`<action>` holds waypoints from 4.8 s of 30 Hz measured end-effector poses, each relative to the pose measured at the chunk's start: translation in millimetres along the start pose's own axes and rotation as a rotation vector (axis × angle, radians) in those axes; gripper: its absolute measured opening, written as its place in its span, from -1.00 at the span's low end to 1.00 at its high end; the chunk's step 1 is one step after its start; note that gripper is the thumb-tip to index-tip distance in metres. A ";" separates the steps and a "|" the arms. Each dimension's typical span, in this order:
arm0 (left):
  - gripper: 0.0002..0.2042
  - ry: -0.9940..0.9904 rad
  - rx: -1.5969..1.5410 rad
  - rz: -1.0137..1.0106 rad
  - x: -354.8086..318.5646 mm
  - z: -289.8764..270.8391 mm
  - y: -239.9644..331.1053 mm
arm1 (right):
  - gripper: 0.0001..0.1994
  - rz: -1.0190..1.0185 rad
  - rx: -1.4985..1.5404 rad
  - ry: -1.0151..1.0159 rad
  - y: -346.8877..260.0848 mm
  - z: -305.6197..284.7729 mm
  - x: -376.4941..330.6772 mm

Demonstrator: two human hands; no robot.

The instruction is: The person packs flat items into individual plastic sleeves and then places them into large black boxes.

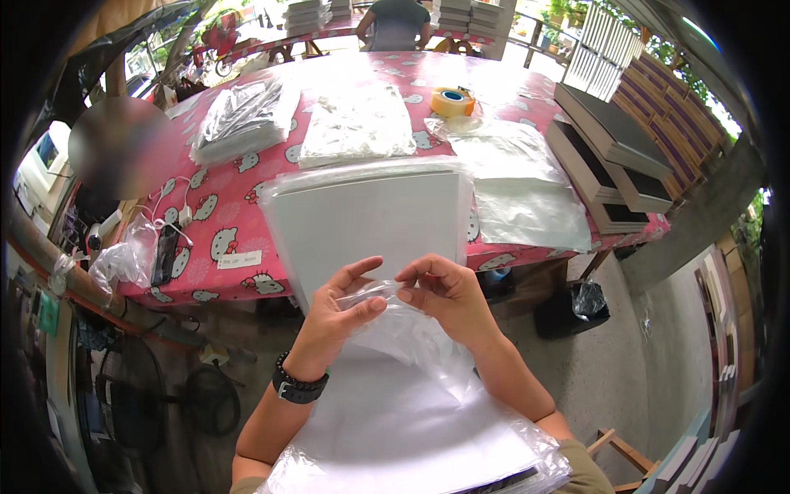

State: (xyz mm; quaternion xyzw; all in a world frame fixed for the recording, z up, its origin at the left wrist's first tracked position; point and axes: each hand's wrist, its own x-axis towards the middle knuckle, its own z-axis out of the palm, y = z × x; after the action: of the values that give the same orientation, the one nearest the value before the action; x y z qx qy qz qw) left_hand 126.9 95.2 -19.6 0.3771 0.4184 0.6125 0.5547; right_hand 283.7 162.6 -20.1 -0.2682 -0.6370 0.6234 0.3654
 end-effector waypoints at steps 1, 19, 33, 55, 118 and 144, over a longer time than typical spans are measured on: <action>-0.64 -0.006 -0.020 -0.005 1.3 -2.0 -1.8 | -0.82 -0.043 0.031 0.009 1.9 3.0 -0.2; -0.56 -0.048 -0.345 0.010 -1.7 -12.3 -15.3 | -0.90 0.000 -0.248 0.069 9.9 7.3 -5.9; -0.64 0.015 0.108 0.262 -20.5 3.7 5.4 | -0.92 -0.527 -0.611 0.130 -8.8 22.2 -4.3; -0.72 -0.864 -0.302 0.170 -49.7 -107.3 -41.3 | -0.47 -0.085 1.214 -0.086 10.5 -41.8 -14.7; -0.68 0.315 0.418 -0.035 -95.4 -157.2 -121.0 | -0.76 -0.447 -0.719 0.528 79.8 -72.5 15.5; -0.81 -0.096 0.682 0.103 -148.1 -98.6 -68.6 | -0.56 -0.620 -1.378 0.301 -22.6 -32.3 50.4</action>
State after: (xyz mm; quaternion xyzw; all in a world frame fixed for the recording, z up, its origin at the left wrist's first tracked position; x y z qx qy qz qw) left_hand 75.4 -59.1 -119.2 0.5896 0.5527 0.4462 0.3844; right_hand 282.5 220.4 7.5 -0.3264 -0.8710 -0.0883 0.3564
